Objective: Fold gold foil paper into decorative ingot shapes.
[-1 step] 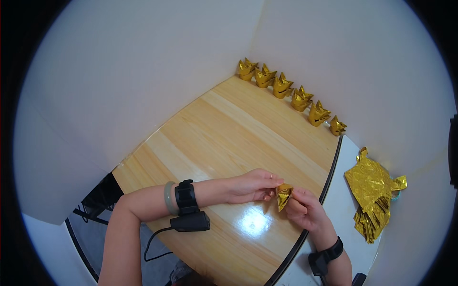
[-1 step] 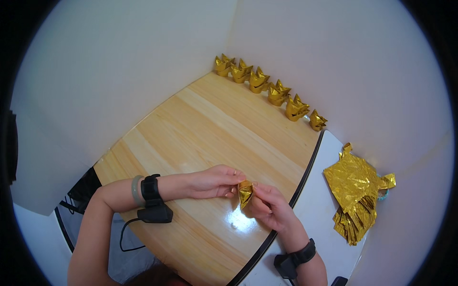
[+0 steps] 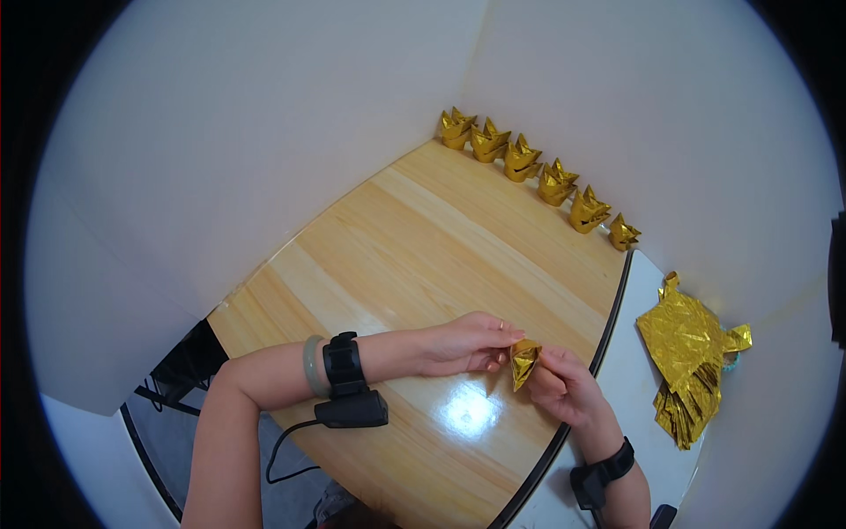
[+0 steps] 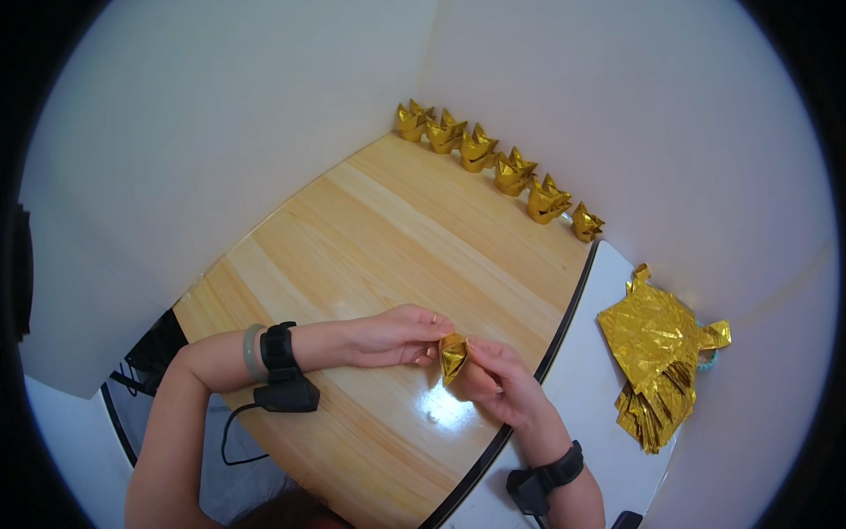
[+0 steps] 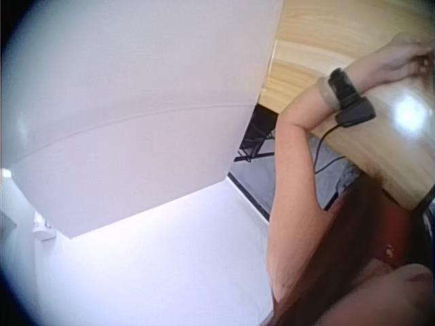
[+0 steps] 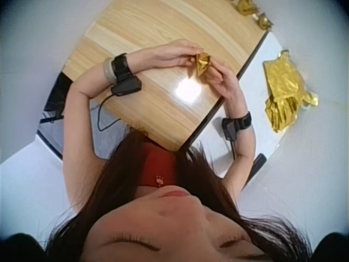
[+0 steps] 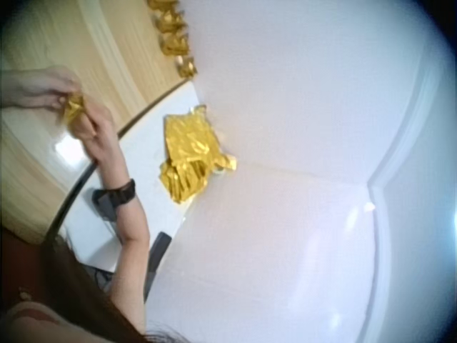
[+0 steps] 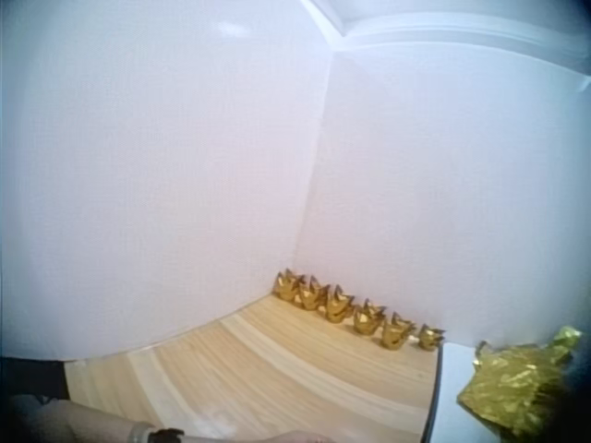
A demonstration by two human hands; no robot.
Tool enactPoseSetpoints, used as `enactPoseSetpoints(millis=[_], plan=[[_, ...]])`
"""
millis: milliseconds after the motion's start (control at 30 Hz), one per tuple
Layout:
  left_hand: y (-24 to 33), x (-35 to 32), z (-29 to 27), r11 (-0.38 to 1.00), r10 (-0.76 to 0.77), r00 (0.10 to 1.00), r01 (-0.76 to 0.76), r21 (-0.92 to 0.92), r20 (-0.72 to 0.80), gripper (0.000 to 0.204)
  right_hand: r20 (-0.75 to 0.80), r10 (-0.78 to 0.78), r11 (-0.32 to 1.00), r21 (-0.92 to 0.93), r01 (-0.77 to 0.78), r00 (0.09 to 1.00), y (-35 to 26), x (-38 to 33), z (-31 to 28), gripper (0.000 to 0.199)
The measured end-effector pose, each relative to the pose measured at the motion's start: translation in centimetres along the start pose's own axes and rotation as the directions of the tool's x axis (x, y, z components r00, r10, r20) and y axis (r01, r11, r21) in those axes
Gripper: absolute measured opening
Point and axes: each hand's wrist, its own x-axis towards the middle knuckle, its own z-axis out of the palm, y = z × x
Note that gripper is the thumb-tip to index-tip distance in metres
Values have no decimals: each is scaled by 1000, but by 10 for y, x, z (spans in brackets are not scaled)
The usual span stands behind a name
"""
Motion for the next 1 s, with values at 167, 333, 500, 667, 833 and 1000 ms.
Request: enactPoseSetpoints(millis=[167, 333, 500, 667, 833, 1000], plan=[[8, -4, 11, 993, 102, 987, -108, -41, -124, 26, -122, -18, 998, -63, 11, 992, 1, 1, 4, 28], [10, -2, 22, 928, 234, 965, -186, 321, -116, 33, -266, -44, 997, 53, 60, 963, 2, 5, 9, 34], [3, 2, 20, 695, 421, 901, -246, 675, -105, 24, -176, -58, 998, -32, 54, 983, 5, 5, 9, 42], [5, 3, 20, 743, 394, 891, -165, 648, -225, 24, -187, -56, 998, -1, 57, 981, 4, 5, 9, 42], [3, 1, 20, 714, 448, 878, -237, 659, -169, 24, -312, -42, 997, 44, 59, 949, 3, 7, 16, 35], [3, 2, 20, 671, 504, 855, -298, 679, -122, 24, -116, -95, 992, -91, 84, 989, 9, 5, -3, 27]])
